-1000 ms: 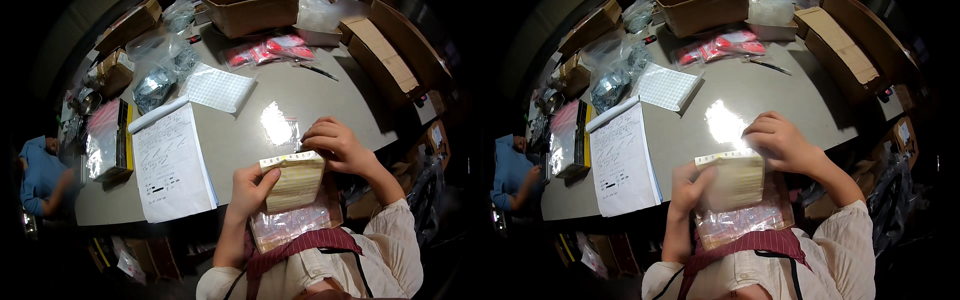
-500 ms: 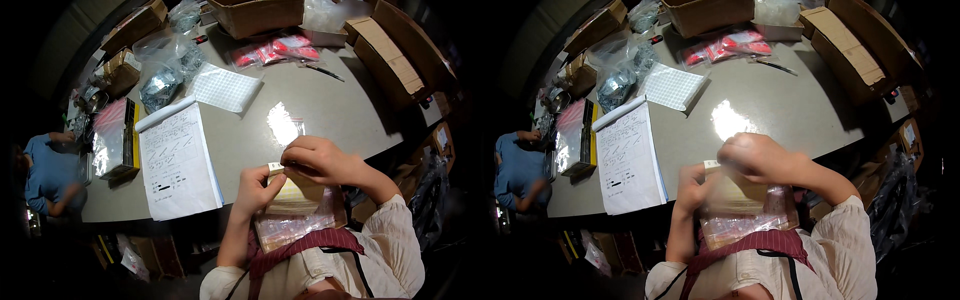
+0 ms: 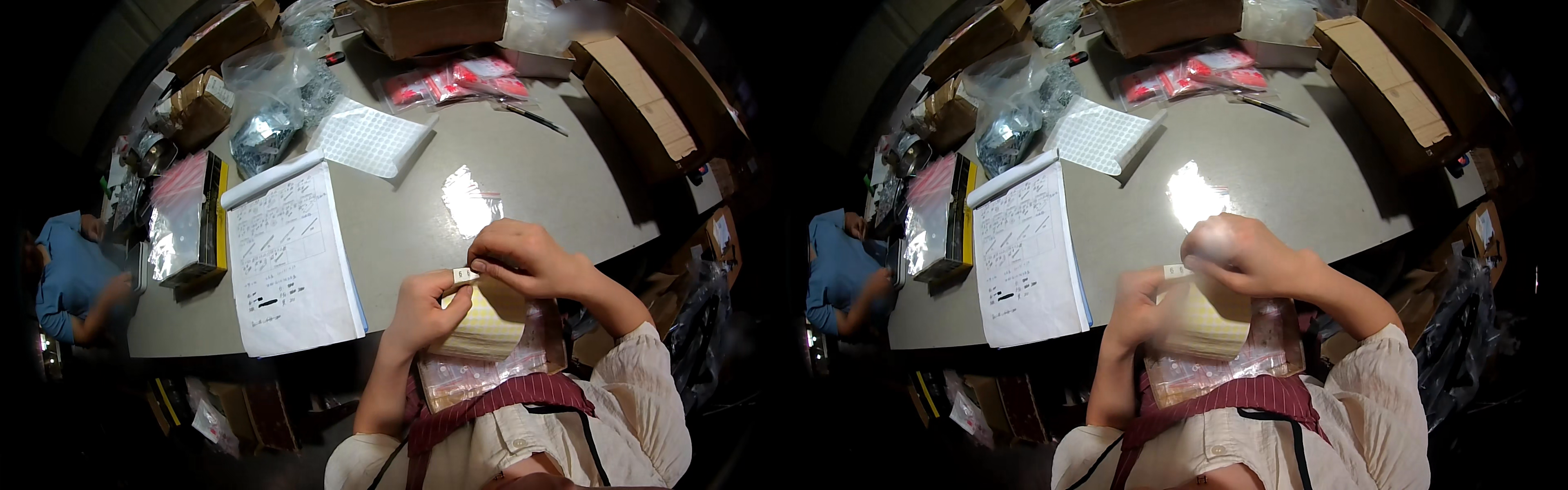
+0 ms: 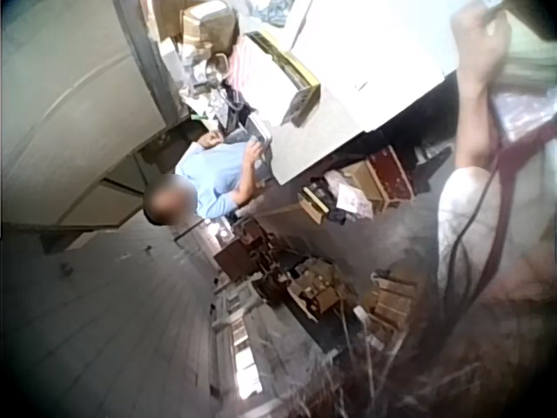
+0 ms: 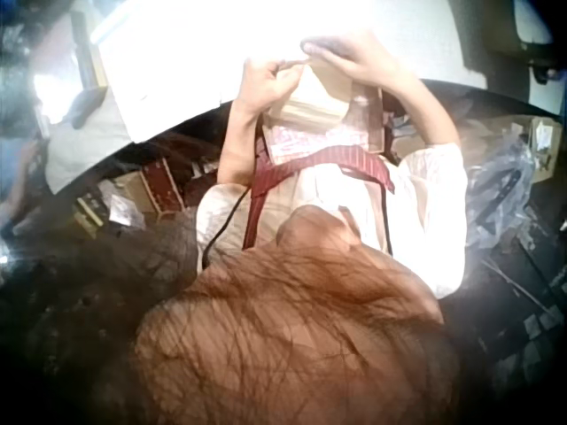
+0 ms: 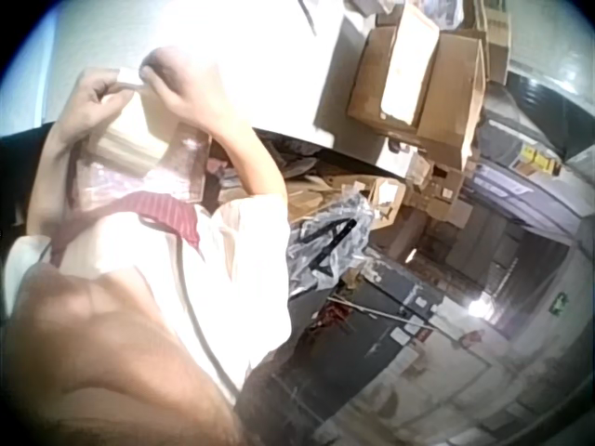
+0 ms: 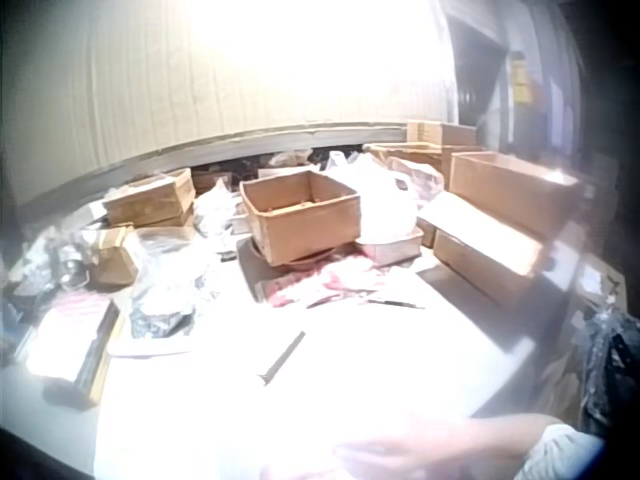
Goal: The person applies yellow adhesive labels to small plastic bags containing hardware items. They peel labels from a sheet, press them onto each bag, and place the labeled bags on the table. The person also moves a box of metal parts and a plastic bag of screws on the table.
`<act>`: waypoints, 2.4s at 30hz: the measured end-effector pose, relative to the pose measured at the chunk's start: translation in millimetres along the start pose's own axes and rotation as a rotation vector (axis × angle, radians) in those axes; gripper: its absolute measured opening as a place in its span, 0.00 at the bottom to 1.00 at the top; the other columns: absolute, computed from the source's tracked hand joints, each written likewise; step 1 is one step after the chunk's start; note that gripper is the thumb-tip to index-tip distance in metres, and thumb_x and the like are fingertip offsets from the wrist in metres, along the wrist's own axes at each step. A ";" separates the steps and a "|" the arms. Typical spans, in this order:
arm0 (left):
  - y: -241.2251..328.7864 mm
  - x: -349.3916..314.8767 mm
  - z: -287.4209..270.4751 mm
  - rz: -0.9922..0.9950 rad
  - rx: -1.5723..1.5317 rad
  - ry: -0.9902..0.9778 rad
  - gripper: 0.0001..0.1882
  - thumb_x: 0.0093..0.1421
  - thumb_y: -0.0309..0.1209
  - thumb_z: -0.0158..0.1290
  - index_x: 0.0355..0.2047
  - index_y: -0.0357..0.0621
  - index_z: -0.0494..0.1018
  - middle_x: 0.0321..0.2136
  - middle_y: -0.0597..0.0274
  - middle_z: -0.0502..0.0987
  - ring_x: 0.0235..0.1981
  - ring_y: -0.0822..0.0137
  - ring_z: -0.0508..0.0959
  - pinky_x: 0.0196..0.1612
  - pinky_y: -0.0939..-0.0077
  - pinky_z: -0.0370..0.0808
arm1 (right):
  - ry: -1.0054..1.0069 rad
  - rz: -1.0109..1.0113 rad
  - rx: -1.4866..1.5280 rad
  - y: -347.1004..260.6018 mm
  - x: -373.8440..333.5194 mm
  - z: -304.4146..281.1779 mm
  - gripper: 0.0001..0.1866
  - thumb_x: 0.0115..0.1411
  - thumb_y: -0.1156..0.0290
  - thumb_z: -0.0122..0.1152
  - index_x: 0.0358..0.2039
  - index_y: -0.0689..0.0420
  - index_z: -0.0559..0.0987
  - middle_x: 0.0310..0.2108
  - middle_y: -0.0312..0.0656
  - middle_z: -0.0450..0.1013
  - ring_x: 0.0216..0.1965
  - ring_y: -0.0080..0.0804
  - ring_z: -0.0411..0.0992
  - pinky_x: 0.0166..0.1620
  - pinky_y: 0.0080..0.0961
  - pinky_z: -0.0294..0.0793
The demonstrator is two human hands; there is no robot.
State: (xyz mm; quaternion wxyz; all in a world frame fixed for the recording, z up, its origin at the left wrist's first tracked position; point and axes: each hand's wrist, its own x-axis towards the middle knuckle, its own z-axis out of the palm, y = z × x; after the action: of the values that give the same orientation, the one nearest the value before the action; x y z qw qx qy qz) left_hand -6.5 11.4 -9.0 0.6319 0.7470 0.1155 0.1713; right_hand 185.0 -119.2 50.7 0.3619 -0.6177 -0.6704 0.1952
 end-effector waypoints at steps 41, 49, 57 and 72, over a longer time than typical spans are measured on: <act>17.1 4.6 3.8 0.334 0.561 0.036 0.13 0.55 0.23 0.57 0.41 0.36 0.81 0.59 0.42 0.76 0.67 0.41 0.68 0.67 0.49 0.66 | 0.172 -0.127 -0.609 27.3 -59.6 -1.8 0.17 0.54 0.75 0.70 0.44 0.66 0.79 0.55 0.52 0.76 0.57 0.53 0.75 0.58 0.46 0.77; 28.2 -22.1 -16.7 0.358 0.153 -0.334 0.17 0.54 0.20 0.54 0.45 0.33 0.81 0.44 0.50 0.85 0.50 0.51 0.84 0.62 0.54 0.75 | 0.172 -0.239 0.171 9.4 -98.8 10.1 0.03 0.54 0.82 0.62 0.28 0.67 0.83 0.38 0.51 0.81 0.45 0.46 0.82 0.51 0.37 0.82; 22.1 -29.2 -14.4 -0.040 -0.394 -0.154 0.17 0.52 0.20 0.52 0.41 0.24 0.81 0.42 0.43 0.84 0.46 0.54 0.84 0.54 0.66 0.79 | 0.226 0.040 0.287 -0.9 -78.5 -0.7 0.09 0.57 0.78 0.62 0.40 0.64 0.82 0.44 0.51 0.80 0.46 0.44 0.80 0.50 0.32 0.78; 17.3 -16.7 -36.7 0.295 0.499 -0.025 0.17 0.49 0.24 0.56 0.40 0.34 0.82 0.56 0.48 0.80 0.63 0.44 0.74 0.67 0.47 0.66 | -0.135 -0.370 -0.072 27.1 -32.2 29.8 0.28 0.49 0.71 0.64 0.54 0.59 0.76 0.62 0.50 0.70 0.65 0.49 0.66 0.69 0.52 0.61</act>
State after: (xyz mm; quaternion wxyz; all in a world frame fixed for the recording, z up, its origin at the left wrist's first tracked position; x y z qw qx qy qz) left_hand -37.3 35.1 11.4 0.3980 0.8902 0.0364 0.2186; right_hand 181.1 -140.6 3.8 0.3236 -0.4819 -0.8018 0.1424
